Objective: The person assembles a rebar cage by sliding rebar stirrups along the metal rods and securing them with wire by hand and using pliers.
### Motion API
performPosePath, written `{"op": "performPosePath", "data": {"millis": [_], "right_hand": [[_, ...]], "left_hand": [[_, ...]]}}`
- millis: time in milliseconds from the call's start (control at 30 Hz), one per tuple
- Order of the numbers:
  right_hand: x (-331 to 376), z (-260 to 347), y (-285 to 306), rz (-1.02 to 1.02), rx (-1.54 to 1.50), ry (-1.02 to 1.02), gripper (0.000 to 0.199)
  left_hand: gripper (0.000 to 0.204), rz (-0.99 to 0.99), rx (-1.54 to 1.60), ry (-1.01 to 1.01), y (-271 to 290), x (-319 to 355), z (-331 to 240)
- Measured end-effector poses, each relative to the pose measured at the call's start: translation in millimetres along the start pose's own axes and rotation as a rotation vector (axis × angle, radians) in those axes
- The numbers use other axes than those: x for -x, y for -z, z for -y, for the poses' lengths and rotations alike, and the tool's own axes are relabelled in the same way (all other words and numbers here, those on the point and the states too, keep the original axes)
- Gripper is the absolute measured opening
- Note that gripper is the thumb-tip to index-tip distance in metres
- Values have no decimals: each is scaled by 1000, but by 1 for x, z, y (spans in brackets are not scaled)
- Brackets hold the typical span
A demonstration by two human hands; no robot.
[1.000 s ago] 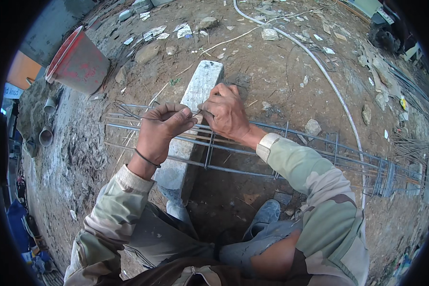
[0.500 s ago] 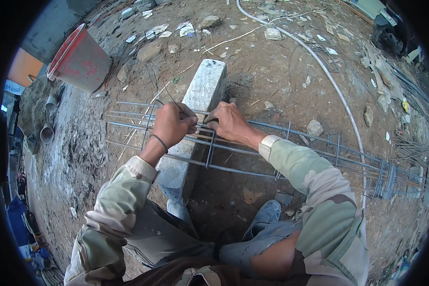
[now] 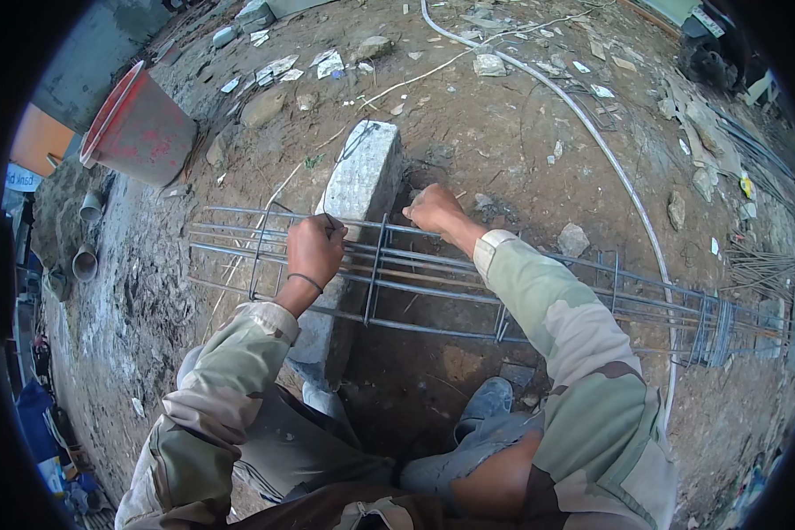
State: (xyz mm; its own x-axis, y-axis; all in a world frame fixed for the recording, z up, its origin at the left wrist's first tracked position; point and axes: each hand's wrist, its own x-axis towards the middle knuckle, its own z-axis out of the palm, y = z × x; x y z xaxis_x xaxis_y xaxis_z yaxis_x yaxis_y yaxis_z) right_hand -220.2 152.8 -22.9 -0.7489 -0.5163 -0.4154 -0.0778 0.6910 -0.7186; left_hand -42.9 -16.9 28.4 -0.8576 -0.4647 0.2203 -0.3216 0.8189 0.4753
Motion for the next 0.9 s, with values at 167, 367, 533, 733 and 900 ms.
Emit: {"op": "performPosePath", "data": {"millis": [167,367,533,733,900], "right_hand": [[4,8,5,53,-60,44,20],[5,7,1,73,-78,211,21],[3,8,-1,153,55,492,21],[13,11,4,173,39,369,21],[14,11,0,-4,42,497,20]], "left_hand": [[12,12,62,26,13,-1,-9],[11,-49,-44,-35,25,-6,-6],[19,-2,316,205,3,1,-12],[19,-87,386,365,-15,8,-15],[17,-135,406,468,-17,13,-13]]}}
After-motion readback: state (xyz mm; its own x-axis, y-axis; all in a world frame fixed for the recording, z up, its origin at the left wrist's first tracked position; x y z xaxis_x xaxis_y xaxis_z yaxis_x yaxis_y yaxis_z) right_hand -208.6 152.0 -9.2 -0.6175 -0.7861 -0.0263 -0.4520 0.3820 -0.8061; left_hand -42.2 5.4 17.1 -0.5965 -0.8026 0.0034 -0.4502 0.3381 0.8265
